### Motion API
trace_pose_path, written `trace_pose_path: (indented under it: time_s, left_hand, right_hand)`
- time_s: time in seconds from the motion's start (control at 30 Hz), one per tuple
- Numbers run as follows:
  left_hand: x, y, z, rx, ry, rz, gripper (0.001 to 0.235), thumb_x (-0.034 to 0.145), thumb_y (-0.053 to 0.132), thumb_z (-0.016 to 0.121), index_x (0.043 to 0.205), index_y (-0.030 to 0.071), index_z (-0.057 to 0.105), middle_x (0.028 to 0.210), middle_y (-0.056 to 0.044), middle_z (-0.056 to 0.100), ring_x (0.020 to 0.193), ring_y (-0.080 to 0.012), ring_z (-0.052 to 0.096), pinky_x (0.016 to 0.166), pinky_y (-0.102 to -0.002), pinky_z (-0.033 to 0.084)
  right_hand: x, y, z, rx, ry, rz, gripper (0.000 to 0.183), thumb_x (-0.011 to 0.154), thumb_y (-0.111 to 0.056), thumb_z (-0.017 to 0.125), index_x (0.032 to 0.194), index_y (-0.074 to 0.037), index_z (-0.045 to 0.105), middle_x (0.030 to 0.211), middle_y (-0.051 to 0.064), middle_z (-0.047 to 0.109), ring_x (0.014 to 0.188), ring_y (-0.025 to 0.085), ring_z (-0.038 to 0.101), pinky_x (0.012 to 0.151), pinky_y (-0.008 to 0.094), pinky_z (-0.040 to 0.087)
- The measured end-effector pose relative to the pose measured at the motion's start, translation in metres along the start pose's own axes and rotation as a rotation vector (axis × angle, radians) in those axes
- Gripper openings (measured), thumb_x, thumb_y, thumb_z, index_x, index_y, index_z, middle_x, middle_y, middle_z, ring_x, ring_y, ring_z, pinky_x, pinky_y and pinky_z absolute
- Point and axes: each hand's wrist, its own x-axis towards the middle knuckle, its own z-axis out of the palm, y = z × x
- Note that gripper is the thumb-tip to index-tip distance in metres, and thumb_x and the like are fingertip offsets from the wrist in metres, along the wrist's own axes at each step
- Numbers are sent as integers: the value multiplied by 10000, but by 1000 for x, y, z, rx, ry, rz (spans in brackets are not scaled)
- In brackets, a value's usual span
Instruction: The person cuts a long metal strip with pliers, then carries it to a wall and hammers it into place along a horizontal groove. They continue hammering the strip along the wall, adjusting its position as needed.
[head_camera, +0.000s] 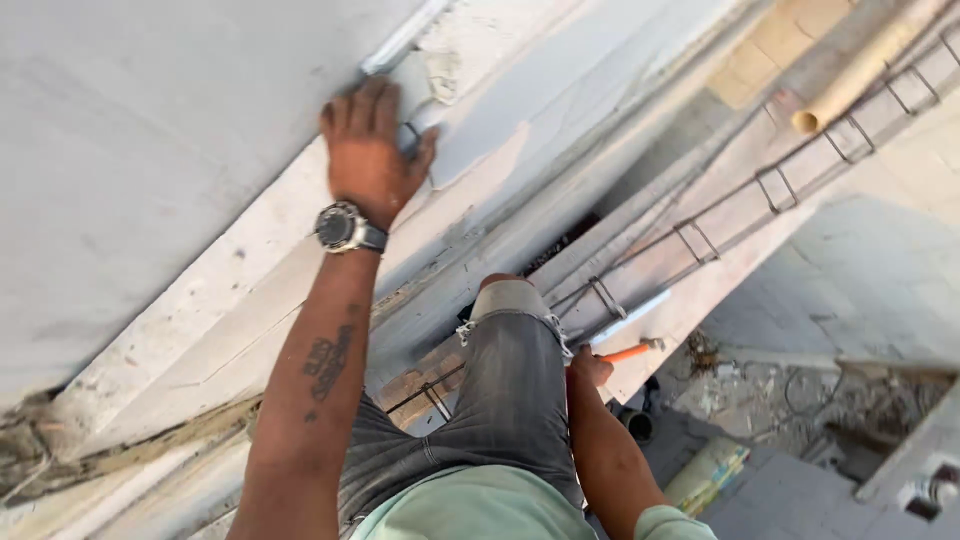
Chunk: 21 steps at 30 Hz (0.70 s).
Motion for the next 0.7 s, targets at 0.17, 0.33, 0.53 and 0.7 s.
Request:
trace_pose_path:
  time_s: [0.17,0.33,0.53,0.7]
  left_hand:
    - [11,15,-6,-17,-112,-126,671,857,473,719,1306,-9,591,1400,-210,548,1300,-390,484,1100,-590,360]
    - [17,21,-20,-39,-118,-233,629,845,568,624,1199,48,630,1290,-142,617,1212,-345,562,1044,-571,433]
    - [21,19,-19,-91,-141,-361,615,884,580,579,1188,49,648,1250,-151,638,1206,-297,597,1013,-561,473]
    - [-17,8,-47,-60,139,-423,542,850,495,624,1158,53,688,1304,-149,634,1308,-311,537,1096,-637,374]
  right_hand:
    - [-44,-7,-33,-883,-323,-624,386,873,-397,687,1161,-145,638,1138,69,687,1036,282,694,814,419,562]
    - [-74,-44,-42,-575,-247,-583,327,911,-332,683,1147,-114,623,1127,83,692,1021,272,705,816,403,573]
    - [-88,-92,-84,-288,-177,-701,260,956,-253,678,1131,-75,605,1114,98,699,1004,260,717,818,384,587]
    - [-85,-97,-154,-62,-127,-864,207,994,-187,674,1118,-43,589,1103,112,705,989,250,728,819,368,598]
